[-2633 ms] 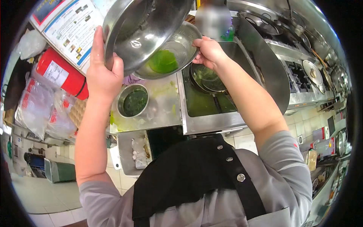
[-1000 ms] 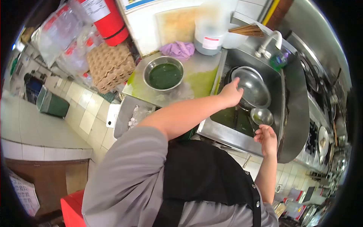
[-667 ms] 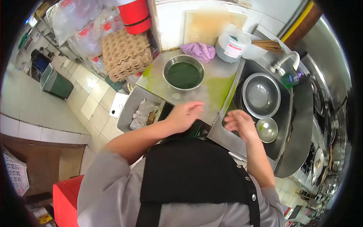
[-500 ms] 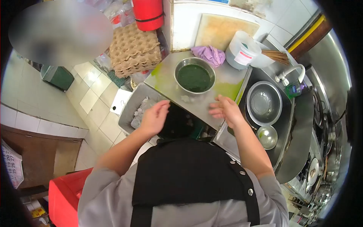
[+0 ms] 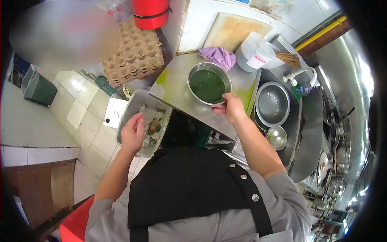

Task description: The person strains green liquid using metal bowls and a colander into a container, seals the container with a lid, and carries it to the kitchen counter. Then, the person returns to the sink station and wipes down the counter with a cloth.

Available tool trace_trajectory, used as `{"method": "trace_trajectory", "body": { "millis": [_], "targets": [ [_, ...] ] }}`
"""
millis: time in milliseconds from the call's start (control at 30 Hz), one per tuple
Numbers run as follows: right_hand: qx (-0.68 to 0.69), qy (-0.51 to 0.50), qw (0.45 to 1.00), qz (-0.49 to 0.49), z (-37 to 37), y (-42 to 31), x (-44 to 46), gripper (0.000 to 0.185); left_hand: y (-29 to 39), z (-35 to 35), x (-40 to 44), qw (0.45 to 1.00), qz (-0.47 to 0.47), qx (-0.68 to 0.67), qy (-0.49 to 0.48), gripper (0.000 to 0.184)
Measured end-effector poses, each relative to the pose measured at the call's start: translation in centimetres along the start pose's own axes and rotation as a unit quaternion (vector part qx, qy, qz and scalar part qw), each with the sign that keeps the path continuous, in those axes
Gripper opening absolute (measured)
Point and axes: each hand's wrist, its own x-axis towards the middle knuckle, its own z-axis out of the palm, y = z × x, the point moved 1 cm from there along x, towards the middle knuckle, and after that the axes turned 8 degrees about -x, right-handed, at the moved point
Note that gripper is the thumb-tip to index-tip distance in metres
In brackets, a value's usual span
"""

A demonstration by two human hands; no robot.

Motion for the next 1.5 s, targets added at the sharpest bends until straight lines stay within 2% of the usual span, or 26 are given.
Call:
{"method": "trace_trajectory", "body": {
  "millis": [233,433,567,667,833,900,967,1000,1033,1100,1167,1200,1300,1400,1500],
  "targets": [
    [0.028,0.041,0.999,-0.020,0.1,-0.5,-1.0,0.024,0.1,-0.6,2.9,0.997,0.029,-0.054,-0.035,0.033],
    [0.078,0.102,0.991,-0.041,-1.5,-1.8,-3.9,0.020,0.1,-1.6,4.2,0.997,-0.027,-0.056,-0.035,0.033],
    [0.110,0.145,0.982,-0.056,-3.8,-1.5,-7.1,0.019,0.2,-1.3,5.7,0.996,0.010,-0.069,-0.055,0.034],
    [0.120,0.165,0.977,-0.055,-5.9,-0.7,-10.1,0.018,-0.8,-1.0,7.5,0.994,0.094,-0.018,-0.043,0.033],
    [0.160,0.251,0.953,-0.056,-9.5,1.8,-17.2,0.017,2.3,2.0,7.5,0.990,0.136,0.000,-0.042,0.034],
    [0.178,0.278,0.942,-0.066,-11.3,3.5,-20.3,0.020,2.4,3.5,7.5,0.973,0.217,-0.003,-0.076,0.035],
    [0.192,0.271,0.940,-0.074,-13.1,5.0,-23.8,0.022,3.6,5.4,6.4,0.972,0.212,-0.026,-0.100,0.036],
    [0.212,0.327,0.919,-0.068,-14.8,6.9,-28.2,0.023,5.3,8.9,5.1,0.969,0.212,-0.011,-0.128,0.036],
    [0.218,0.353,0.908,-0.056,-15.1,7.8,-29.7,0.024,6.1,9.2,4.1,0.971,0.204,0.008,-0.123,0.037],
    [0.231,0.360,0.901,-0.068,-17.7,12.1,-32.8,0.023,7.3,11.9,2.1,0.953,0.238,0.034,-0.185,0.040],
    [0.236,0.397,0.887,-0.021,-19.3,14.2,-37.2,0.022,8.1,15.1,-1.0,0.944,0.233,0.041,-0.230,0.040],
    [0.250,0.403,0.880,-0.030,-20.4,16.0,-39.0,0.022,8.3,17.1,-2.5,0.938,0.232,0.043,-0.254,0.040],
    [0.296,0.436,0.849,-0.037,-22.8,20.7,-44.2,0.021,10.8,22.8,-9.3,0.924,0.183,0.064,-0.331,0.069],
    [0.333,0.473,0.815,-0.032,-25.3,25.2,-49.4,0.021,9.1,28.5,-13.7,0.869,0.239,0.085,-0.425,0.040],
    [0.347,0.517,0.782,-0.029,-27.8,29.4,-54.6,0.021,8.4,33.5,-20.4,0.836,0.226,0.037,-0.499,0.040]
  ]
}}
